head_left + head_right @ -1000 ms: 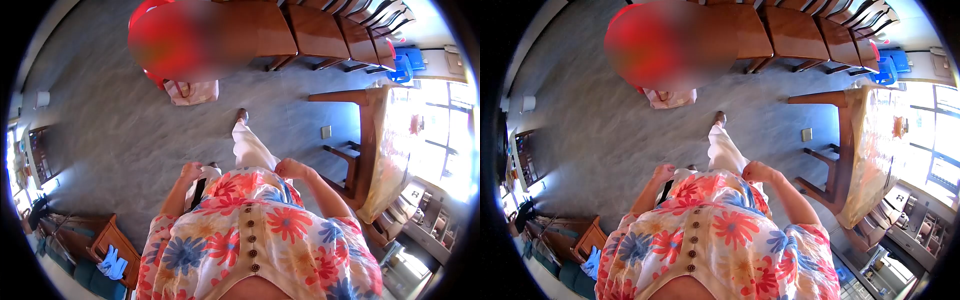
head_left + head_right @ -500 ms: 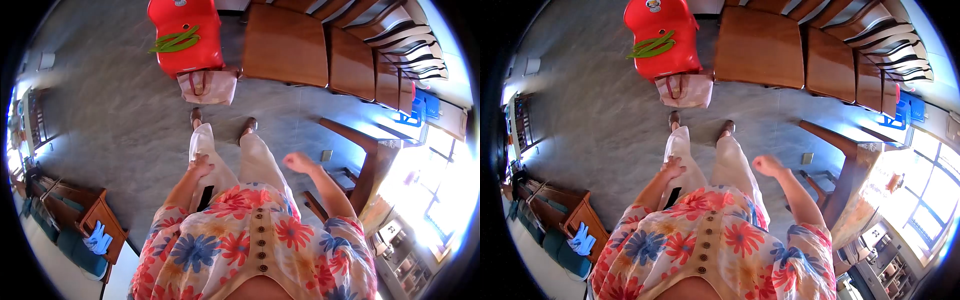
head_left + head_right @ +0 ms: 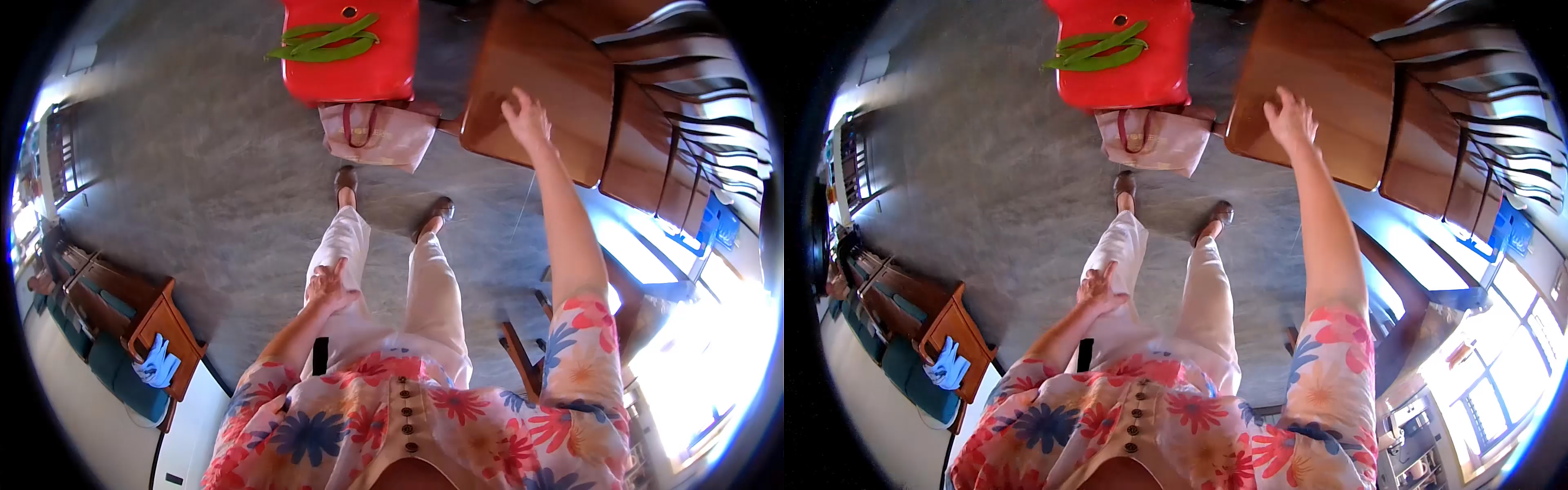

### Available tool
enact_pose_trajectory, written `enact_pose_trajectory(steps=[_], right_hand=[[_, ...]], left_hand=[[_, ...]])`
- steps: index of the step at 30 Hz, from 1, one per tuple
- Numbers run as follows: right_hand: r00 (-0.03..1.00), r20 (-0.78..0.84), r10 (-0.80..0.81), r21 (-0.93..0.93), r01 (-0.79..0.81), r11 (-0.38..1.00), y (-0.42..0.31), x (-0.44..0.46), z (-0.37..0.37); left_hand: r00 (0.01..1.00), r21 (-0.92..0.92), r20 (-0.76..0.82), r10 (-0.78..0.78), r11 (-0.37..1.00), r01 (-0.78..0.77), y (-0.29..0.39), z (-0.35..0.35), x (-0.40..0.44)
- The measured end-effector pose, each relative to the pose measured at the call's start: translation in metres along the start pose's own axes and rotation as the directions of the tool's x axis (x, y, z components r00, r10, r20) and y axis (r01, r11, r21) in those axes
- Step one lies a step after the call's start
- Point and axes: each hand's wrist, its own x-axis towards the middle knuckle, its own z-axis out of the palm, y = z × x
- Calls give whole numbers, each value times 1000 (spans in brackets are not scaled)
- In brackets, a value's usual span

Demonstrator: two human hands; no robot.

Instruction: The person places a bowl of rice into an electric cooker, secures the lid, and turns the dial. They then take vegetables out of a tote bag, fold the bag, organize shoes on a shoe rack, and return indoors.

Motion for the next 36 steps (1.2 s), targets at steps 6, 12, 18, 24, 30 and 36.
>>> enact_pose_trajectory(steps=[6, 12, 18, 24, 30, 36], right_hand=[[992, -104, 65, -64, -72, 995, -32, 100, 34], [908, -418, -28, -186, -55, 981, -28, 115, 83], [899, -435, -54, -201, -38, 979, -26, 113, 84], [896, -437, -75, -181, -6, 984, -26, 112, 82], [881, -459, -111, -175, 33, 984, -24, 112, 83], [888, -447, -110, -175, 33, 984, -25, 110, 82]], left_hand=[[997, -82, -76, -23, 996, 17, -5, 14, 36], [998, -51, -65, 25, 998, -29, -7, 22, 99], [883, 32, -313, 350, 933, -358, 76, -63, 203], [758, 161, -424, 495, 865, -475, 197, -179, 300], [780, 388, -363, 509, 844, -370, 186, -179, 363], [889, 333, -390, 240, 937, -107, 128, -138, 346]])
